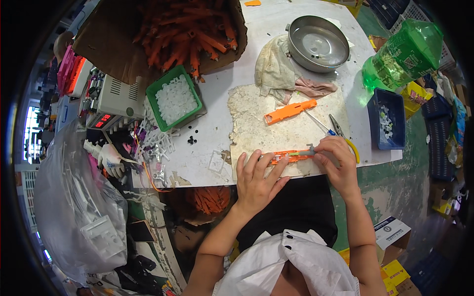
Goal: The person assembles small orange plastic components at a cluttered workbench. They insert small white and black pieces into the orange housing, use a screwdriver to tighten internal screws, and use pliers to adjust or remove parts. The person repeatedly handles the orange device, opening and closing it to fit the internal components.
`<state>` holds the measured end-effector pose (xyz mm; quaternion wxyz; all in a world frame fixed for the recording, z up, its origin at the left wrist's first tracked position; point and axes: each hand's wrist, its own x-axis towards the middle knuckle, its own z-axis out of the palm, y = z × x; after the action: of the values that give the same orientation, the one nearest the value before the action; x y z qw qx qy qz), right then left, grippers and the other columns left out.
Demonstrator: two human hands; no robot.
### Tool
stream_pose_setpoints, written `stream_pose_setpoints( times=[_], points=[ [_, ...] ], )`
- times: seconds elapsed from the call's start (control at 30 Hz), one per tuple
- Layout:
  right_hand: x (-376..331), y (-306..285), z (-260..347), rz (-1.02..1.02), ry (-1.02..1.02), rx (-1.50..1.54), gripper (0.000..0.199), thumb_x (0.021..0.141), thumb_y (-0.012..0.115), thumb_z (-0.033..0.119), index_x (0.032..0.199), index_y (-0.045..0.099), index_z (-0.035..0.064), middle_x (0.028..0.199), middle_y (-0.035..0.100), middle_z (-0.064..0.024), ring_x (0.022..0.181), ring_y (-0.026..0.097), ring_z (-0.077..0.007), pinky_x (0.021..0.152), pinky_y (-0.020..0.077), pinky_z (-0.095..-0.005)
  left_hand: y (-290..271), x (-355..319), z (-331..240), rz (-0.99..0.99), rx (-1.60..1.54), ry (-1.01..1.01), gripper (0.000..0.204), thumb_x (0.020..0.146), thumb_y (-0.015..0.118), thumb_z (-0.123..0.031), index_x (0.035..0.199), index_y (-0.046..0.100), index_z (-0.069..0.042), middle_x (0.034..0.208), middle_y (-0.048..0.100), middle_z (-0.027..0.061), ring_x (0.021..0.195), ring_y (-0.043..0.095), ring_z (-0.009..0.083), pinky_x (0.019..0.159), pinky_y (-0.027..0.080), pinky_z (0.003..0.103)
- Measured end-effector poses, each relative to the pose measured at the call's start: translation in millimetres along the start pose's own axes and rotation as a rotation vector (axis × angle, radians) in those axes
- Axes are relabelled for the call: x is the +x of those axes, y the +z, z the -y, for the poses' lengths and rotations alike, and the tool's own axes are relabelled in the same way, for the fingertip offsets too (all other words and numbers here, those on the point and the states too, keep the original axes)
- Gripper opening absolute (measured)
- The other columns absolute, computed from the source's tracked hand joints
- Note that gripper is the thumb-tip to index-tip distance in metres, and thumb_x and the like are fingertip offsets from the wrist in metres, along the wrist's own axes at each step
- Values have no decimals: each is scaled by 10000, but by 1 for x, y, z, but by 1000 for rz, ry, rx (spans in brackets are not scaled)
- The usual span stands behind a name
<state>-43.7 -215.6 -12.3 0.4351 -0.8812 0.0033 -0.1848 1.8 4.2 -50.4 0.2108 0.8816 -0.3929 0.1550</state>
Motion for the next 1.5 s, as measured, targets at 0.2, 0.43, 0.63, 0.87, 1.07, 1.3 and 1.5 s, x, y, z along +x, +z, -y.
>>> stream_pose_setpoints(
  times=[0.2,0.43,0.63,0.87,1.07,1.3,1.5],
  points=[
    [-8,10,-2,15,146,113,185,778,704,33,958,665,14,908,653,-88,947,582,-250,831,456,-350,1,-1,0,-2,0,2,452,803,704,-376,1227,629,-236,1215,491,51,1246,339,279,1080,243,502],
    [-7,11,-2,71,113,56,253,788,687,20,1039,653,13,940,640,-94,960,567,-258,858,444,-346,1,0,1,-3,-8,12,470,804,704,-375,1245,616,-238,1220,490,47,1249,338,279,1080,238,509],
    [-1,6,2,158,33,-80,319,795,655,0,1113,621,13,947,596,-114,953,542,-285,853,430,-360,-1,2,-1,37,6,-4,491,805,701,-372,1268,601,-244,1227,480,41,1257,325,281,1082,229,522],
    [9,1,8,236,-42,-166,280,806,614,-19,1080,577,25,992,539,-124,959,525,-312,833,432,-395,-1,2,-1,43,7,-6,485,809,695,-373,1268,601,-248,1225,475,44,1261,315,284,1084,222,530],
    [9,4,-1,210,-175,-207,285,743,618,-44,1009,584,52,1008,540,-108,956,537,-300,830,440,-395,-1,3,-2,49,4,-8,476,812,694,-367,1263,603,-246,1220,472,44,1264,311,284,1087,218,531],
    [1,4,-13,149,-383,-325,296,675,645,-13,959,628,72,947,569,-75,899,573,-258,792,477,-385,-1,3,-2,54,14,-8,482,811,694,-367,1269,600,-247,1224,470,44,1268,308,283,1091,215,526],
    [-7,5,-17,75,-431,-316,287,669,696,-17,943,656,62,987,626,-91,888,619,-269,732,514,-353,-1,2,-2,51,16,-4,489,808,697,-364,1271,598,-242,1227,470,47,1269,307,284,1091,215,524]
  ],
)
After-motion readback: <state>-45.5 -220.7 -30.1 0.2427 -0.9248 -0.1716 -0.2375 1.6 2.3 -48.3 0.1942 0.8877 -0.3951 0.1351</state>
